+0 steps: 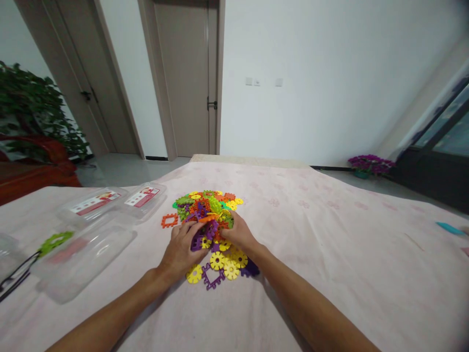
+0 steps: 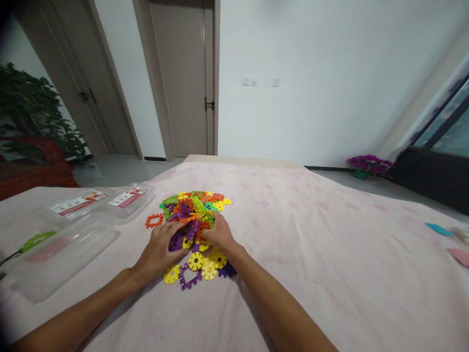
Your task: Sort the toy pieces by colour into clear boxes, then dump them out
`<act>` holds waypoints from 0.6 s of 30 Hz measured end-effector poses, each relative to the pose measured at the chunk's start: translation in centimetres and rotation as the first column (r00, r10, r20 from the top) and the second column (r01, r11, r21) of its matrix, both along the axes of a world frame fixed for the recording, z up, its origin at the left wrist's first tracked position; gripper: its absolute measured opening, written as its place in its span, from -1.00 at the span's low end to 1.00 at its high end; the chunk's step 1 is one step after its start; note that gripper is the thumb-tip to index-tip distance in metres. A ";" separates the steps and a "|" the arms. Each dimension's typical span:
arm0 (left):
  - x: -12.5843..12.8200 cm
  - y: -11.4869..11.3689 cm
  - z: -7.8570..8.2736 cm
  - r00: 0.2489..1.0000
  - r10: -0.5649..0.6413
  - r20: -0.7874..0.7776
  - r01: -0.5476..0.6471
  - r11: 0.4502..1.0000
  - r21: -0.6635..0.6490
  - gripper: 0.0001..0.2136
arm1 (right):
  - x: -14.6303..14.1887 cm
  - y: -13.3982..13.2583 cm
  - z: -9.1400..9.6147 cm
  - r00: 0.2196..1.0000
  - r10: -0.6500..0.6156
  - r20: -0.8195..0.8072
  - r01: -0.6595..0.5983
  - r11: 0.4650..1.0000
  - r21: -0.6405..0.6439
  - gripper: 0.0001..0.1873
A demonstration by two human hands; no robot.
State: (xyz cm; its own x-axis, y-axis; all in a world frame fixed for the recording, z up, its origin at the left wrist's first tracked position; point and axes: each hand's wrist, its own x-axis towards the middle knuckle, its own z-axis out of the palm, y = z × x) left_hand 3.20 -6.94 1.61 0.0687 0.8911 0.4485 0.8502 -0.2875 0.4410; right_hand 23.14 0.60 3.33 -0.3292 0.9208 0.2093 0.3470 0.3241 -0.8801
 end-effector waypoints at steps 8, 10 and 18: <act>-0.4 2.3 3.4 0.877 0.019 0.481 -0.005 1.000 -0.031 -0.49 | -3.0 2.3 4.6 1.000 0.025 0.012 -0.026 0.998 0.053 -0.50; -1.1 2.9 4.7 0.881 0.095 0.463 -0.087 0.995 -0.041 -0.49 | -3.5 3.2 6.1 0.996 0.059 0.063 -0.066 0.990 0.126 -0.47; -4.2 5.4 3.2 0.942 0.314 0.120 -0.313 0.949 -0.029 -0.39 | -0.1 9.2 5.0 0.869 -0.213 0.446 0.118 0.966 0.231 -0.48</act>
State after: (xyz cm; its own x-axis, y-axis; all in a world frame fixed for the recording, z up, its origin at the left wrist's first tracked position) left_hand -0.97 -1.50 4.78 -0.2694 0.8629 0.4275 0.8364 -0.0104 0.5481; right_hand 22.99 9.84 8.38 -0.2781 0.9282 0.2472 0.7621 0.3699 -0.5315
